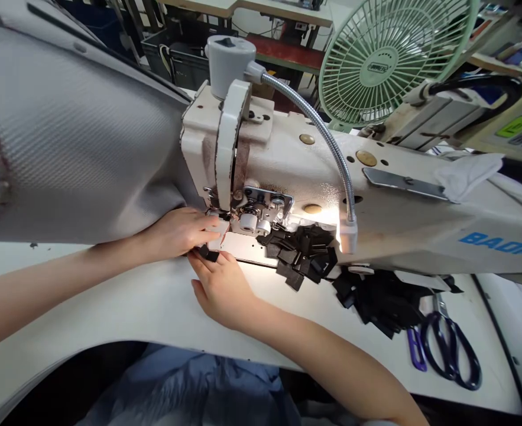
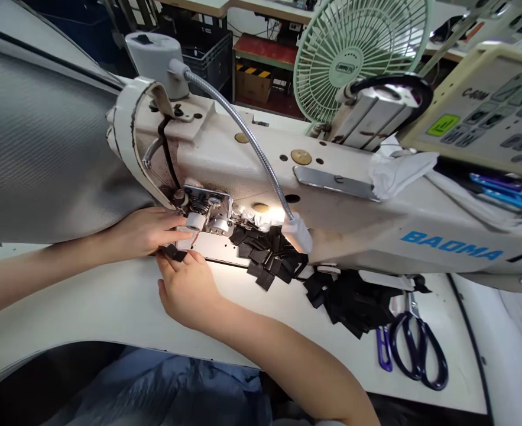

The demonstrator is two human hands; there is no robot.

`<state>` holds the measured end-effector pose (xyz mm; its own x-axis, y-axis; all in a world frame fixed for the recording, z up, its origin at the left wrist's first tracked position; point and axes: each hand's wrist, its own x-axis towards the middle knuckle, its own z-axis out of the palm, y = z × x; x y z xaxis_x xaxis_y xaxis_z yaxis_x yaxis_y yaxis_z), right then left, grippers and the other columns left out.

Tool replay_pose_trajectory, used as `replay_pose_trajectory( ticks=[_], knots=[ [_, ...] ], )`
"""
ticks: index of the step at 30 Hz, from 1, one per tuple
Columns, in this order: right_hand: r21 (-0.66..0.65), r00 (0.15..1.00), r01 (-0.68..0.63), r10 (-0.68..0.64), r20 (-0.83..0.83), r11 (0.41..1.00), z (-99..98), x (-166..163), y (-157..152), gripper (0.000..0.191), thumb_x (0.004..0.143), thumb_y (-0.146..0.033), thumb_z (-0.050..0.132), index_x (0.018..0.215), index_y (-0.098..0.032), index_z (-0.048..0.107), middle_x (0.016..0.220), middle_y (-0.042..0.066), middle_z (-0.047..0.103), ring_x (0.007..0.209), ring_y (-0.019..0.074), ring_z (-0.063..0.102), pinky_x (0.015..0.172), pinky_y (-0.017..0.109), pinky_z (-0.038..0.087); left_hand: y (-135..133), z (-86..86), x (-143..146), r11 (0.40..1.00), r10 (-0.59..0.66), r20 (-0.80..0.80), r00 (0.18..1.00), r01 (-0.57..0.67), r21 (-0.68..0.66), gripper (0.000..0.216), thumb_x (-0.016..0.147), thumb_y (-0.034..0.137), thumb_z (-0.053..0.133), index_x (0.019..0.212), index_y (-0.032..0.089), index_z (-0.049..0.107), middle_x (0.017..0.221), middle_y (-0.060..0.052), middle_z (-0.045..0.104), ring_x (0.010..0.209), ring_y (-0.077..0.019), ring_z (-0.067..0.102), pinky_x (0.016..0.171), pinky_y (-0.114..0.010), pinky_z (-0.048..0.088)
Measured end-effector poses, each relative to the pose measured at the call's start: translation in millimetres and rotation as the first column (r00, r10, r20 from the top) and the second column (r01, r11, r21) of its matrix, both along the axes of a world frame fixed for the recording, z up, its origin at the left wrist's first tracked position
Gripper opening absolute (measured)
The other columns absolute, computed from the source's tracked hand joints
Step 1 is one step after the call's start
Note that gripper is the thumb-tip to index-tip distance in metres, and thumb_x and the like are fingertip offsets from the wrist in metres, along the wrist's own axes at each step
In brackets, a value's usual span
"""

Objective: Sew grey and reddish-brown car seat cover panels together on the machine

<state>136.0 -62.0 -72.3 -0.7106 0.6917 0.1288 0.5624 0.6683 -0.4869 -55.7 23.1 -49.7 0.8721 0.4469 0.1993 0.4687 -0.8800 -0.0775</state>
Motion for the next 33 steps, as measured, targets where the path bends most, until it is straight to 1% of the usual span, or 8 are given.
replay_pose_trajectory(
  ticks=[3,8,12,18,23,27,30,33],
  knots=[
    [0.029,1.0,0.01,-0.01,0.014,1.0,1.5,2,-1,0.049,0.099,-0.026,0.047,0.143,-0.005,0.05,0.128,0.014,0.069,0.115,0.0285,0.056,0.103,0.044,0.042,-4,-5.8,2,0.999,0.005,0.082,0.997,-0.008,0.032,0.029,0.096,0.012,0.044,0.104,0.019,0.07,0.102,-0.005,0.072,0.083,-0.0165,0.063,0.073,-0.031,0.041],
    [0.086,0.994,0.097,-0.101,0.045,0.992,4.4,3,-3,0.048,0.097,-0.025,0.049,0.139,-0.003,0.054,0.127,0.018,0.067,0.116,0.0306,0.054,0.102,0.046,0.042,-2,-5.9,2,0.997,0.045,0.101,0.994,-0.038,-0.072,0.032,0.093,0.009,0.044,0.105,0.022,0.071,0.101,-0.003,0.075,0.079,-0.0148,0.062,0.07,-0.03,0.042],
    [0.038,0.997,0.066,-0.067,0.029,0.997,5.2,-2,-4,0.048,0.096,-0.028,0.048,0.138,-0.004,0.055,0.128,0.018,0.067,0.113,0.0292,0.058,0.1,0.045,0.043,0,-2.0,1,0.99,0.06,0.078,0.995,-0.05,-0.13,0.033,0.09,0.009,0.046,0.107,0.023,0.071,0.105,-0.003,0.075,0.078,-0.0148,0.062,0.072,-0.029,0.043],
    [0.01,0.999,0.034,-0.034,-0.004,0.999,4.4,-2,-2,0.049,0.098,-0.027,0.044,0.14,-0.004,0.053,0.132,0.017,0.066,0.121,0.028,0.058,0.102,0.043,0.042,3,-3.0,3,0.994,0.051,0.049,0.997,-0.046,-0.094,0.029,0.091,0.011,0.049,0.105,0.024,0.072,0.099,-0.002,0.074,0.078,-0.0163,0.06,0.071,-0.032,0.04],
    [0.036,0.998,0.061,-0.062,0.015,0.997,2.8,1,4,0.048,0.097,-0.027,0.046,0.138,-0.003,0.056,0.134,0.016,0.065,0.113,0.0279,0.06,0.101,0.042,0.042,11,-2.5,4,0.998,0.043,0.068,0.997,-0.04,-0.044,0.029,0.093,0.012,0.048,0.1,0.025,0.072,0.089,-0.002,0.073,0.08,-0.0172,0.062,0.073,-0.032,0.041],
    [0.036,0.996,0.083,-0.084,0.037,0.996,2.5,0,7,0.047,0.096,-0.024,0.047,0.138,-0.006,0.057,0.125,0.014,0.07,0.107,0.027,0.061,0.1,0.041,0.043,11,1.0,7,0.999,0.035,0.047,0.998,-0.034,-0.013,0.025,0.094,0.012,0.048,0.096,0.023,0.071,0.079,-0.002,0.069,0.08,-0.0184,0.061,0.073,-0.033,0.041],
    [0.072,0.995,0.083,-0.087,0.046,0.994,1.9,-2,4,0.046,0.096,-0.022,0.046,0.138,-0.004,0.057,0.121,0.015,0.071,0.106,0.0271,0.061,0.101,0.041,0.042,6,1.0,7,1.0,0.027,0.019,0.999,-0.027,-0.005,0.026,0.094,0.013,0.047,0.101,0.022,0.07,0.081,-0.004,0.069,0.082,-0.0191,0.061,0.074,-0.033,0.042],
    [0.087,0.995,0.08,-0.085,0.05,0.993,1.0,-4,2,0.046,0.096,-0.02,0.047,0.138,-0.003,0.056,0.12,0.016,0.071,0.105,0.0268,0.06,0.098,0.041,0.043,6,-2.0,6,1.0,0.008,0.03,1.0,-0.008,-0.015,0.023,0.094,0.015,0.049,0.1,0.021,0.069,0.08,-0.005,0.068,0.082,-0.0191,0.061,0.073,-0.033,0.043]
  ],
)
